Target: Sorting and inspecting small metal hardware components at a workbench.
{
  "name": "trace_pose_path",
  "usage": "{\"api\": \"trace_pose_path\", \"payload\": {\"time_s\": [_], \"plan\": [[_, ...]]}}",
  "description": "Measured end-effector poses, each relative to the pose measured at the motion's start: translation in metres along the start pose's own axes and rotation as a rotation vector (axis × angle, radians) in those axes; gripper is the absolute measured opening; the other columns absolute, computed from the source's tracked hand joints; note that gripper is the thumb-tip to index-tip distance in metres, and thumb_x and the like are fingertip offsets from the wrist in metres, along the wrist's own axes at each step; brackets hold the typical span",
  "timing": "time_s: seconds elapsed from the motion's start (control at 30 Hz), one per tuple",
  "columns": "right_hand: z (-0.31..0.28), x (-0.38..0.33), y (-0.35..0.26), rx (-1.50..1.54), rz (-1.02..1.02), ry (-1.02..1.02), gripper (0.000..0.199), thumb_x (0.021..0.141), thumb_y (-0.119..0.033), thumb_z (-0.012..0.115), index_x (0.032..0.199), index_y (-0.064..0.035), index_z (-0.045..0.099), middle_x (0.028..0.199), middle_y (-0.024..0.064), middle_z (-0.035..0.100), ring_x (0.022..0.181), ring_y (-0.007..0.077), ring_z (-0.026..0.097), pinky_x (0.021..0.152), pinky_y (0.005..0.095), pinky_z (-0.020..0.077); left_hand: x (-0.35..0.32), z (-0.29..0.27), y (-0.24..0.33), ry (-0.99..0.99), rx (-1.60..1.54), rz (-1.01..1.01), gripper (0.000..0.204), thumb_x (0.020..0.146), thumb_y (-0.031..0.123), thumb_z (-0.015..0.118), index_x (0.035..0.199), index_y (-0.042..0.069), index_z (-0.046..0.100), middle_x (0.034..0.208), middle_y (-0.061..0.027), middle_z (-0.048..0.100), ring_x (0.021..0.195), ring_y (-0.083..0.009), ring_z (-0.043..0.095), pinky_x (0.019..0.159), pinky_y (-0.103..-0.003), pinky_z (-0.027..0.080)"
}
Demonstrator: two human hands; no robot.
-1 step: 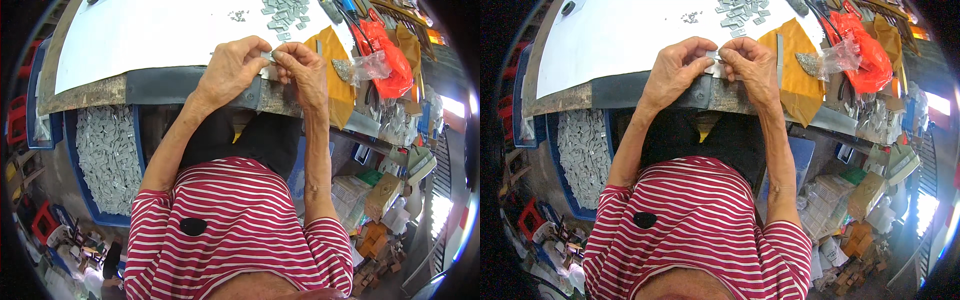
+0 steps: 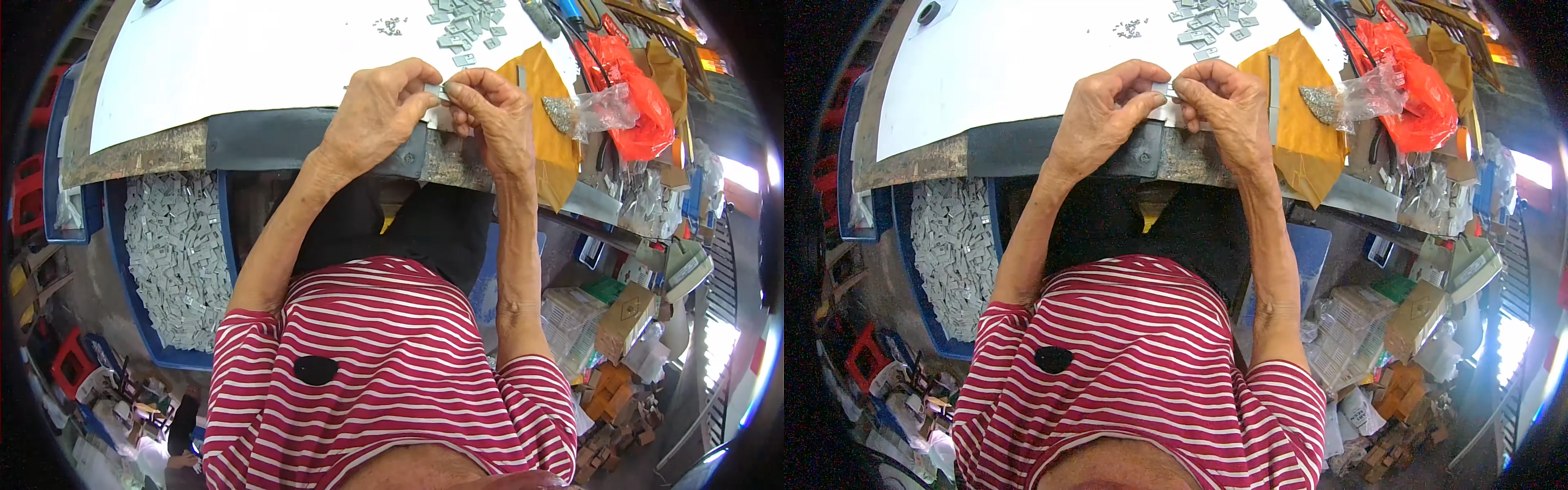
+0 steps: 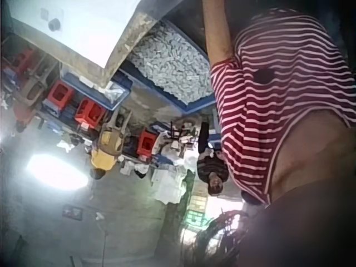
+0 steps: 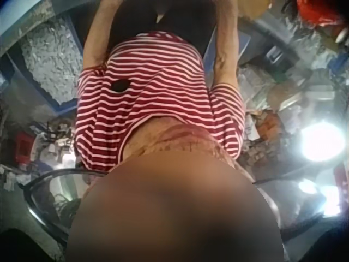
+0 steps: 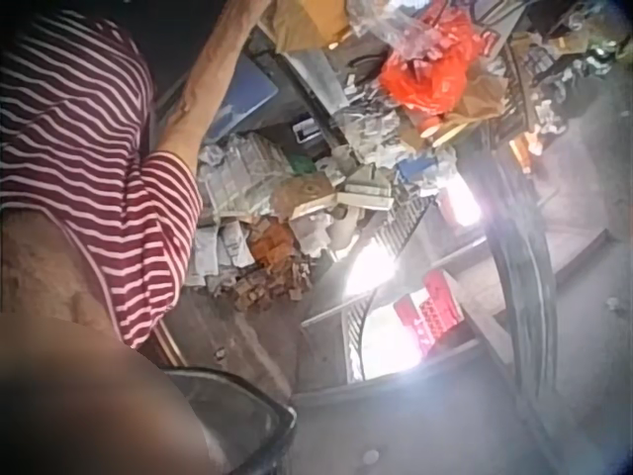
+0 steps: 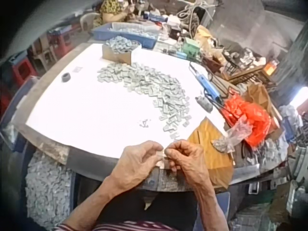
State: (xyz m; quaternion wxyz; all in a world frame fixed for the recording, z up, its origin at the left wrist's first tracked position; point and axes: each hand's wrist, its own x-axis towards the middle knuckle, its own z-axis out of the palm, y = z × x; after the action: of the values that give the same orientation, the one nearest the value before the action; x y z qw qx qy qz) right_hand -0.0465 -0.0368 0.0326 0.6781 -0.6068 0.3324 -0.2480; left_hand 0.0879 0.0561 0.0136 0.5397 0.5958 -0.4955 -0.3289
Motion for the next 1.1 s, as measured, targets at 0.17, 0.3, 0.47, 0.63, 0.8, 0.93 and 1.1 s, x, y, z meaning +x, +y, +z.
{"api": "trace_pose_path", "payload": {"time_s": [0.17, 0.3, 0.47, 0.63, 0.8, 0.93, 1.1], "plan": [[0.007, 0.003, 0.003, -0.047, -0.032, 0.009, 0.013, 0.081, -0.008, 0.059, 0.087, 0.0027, 0.059, 0.065, 0.0040, 0.058, 0.052, 0.0073, 0.052, 0.048, 0.0180, 0.0427, -0.002, -0.005, 0.003, 0.084, 0.201, 0.120, 0.018, 0.078, 0.007, 0.059, 0.094, 0.000, 0.059, 0.072, -0.0086, 0.060, 0.065, -0.0136, 0.057, 0.059, -0.025, 0.046], [0.011, 0.003, 0.001, -0.061, -0.018, 0.003, 0.013, 0.082, -0.008, 0.057, 0.089, 0.0030, 0.059, 0.066, 0.0055, 0.059, 0.055, 0.0087, 0.055, 0.051, 0.0193, 0.0457, -0.003, -0.006, -0.003, 0.139, 0.285, 0.212, 0.018, 0.078, 0.007, 0.060, 0.094, 0.000, 0.059, 0.073, -0.0098, 0.060, 0.065, -0.0158, 0.058, 0.059, -0.026, 0.046], [0.019, 0.006, 0.003, -0.096, -0.069, -0.002, 0.013, 0.082, -0.006, 0.056, 0.090, 0.0042, 0.059, 0.066, 0.0064, 0.059, 0.056, 0.0093, 0.056, 0.052, 0.0202, 0.0470, -0.002, -0.012, -0.008, 0.178, 0.431, 0.311, 0.016, 0.076, 0.006, 0.059, 0.090, 0.001, 0.059, 0.082, -0.0098, 0.058, 0.067, -0.0201, 0.057, 0.060, -0.030, 0.045], [0.024, 0.012, 0.008, -0.092, -0.094, -0.016, 0.012, 0.082, -0.004, 0.055, 0.090, 0.0048, 0.058, 0.065, 0.0065, 0.059, 0.055, 0.0098, 0.056, 0.052, 0.0205, 0.0479, -0.003, -0.018, -0.009, 0.189, 0.481, 0.322, 0.015, 0.073, 0.007, 0.059, 0.087, 0.003, 0.058, 0.083, -0.0085, 0.057, 0.070, -0.0226, 0.055, 0.065, -0.033, 0.042], [0.030, 0.017, 0.011, -0.087, -0.070, -0.011, 0.013, 0.083, -0.005, 0.054, 0.090, 0.0057, 0.057, 0.064, 0.0072, 0.059, 0.055, 0.0098, 0.057, 0.051, 0.0207, 0.0479, -0.002, -0.025, -0.010, 0.165, 0.557, 0.297, 0.015, 0.076, 0.009, 0.059, 0.089, 0.002, 0.059, 0.085, -0.0073, 0.057, 0.070, -0.0197, 0.055, 0.068, -0.031, 0.041], [0.031, 0.015, 0.013, -0.159, -0.139, 0.017, 0.013, 0.083, -0.005, 0.053, 0.090, 0.0058, 0.056, 0.065, 0.0078, 0.059, 0.056, 0.0105, 0.057, 0.050, 0.0215, 0.0480, -0.001, -0.030, -0.013, 0.165, 0.570, 0.302, 0.015, 0.075, 0.008, 0.060, 0.088, 0.001, 0.059, 0.084, -0.0086, 0.058, 0.069, -0.0205, 0.056, 0.064, -0.031, 0.044], [0.019, 0.002, -0.004, -0.226, -0.183, 0.126, 0.015, 0.082, -0.006, 0.054, 0.092, 0.0056, 0.057, 0.066, 0.0082, 0.060, 0.056, 0.0107, 0.058, 0.050, 0.0218, 0.0474, 0.003, -0.039, -0.021, 0.232, 0.554, 0.227, 0.011, 0.070, 0.009, 0.061, 0.080, 0.004, 0.060, 0.078, -0.0080, 0.057, 0.076, -0.0239, 0.055, 0.065, -0.037, 0.042]]}}
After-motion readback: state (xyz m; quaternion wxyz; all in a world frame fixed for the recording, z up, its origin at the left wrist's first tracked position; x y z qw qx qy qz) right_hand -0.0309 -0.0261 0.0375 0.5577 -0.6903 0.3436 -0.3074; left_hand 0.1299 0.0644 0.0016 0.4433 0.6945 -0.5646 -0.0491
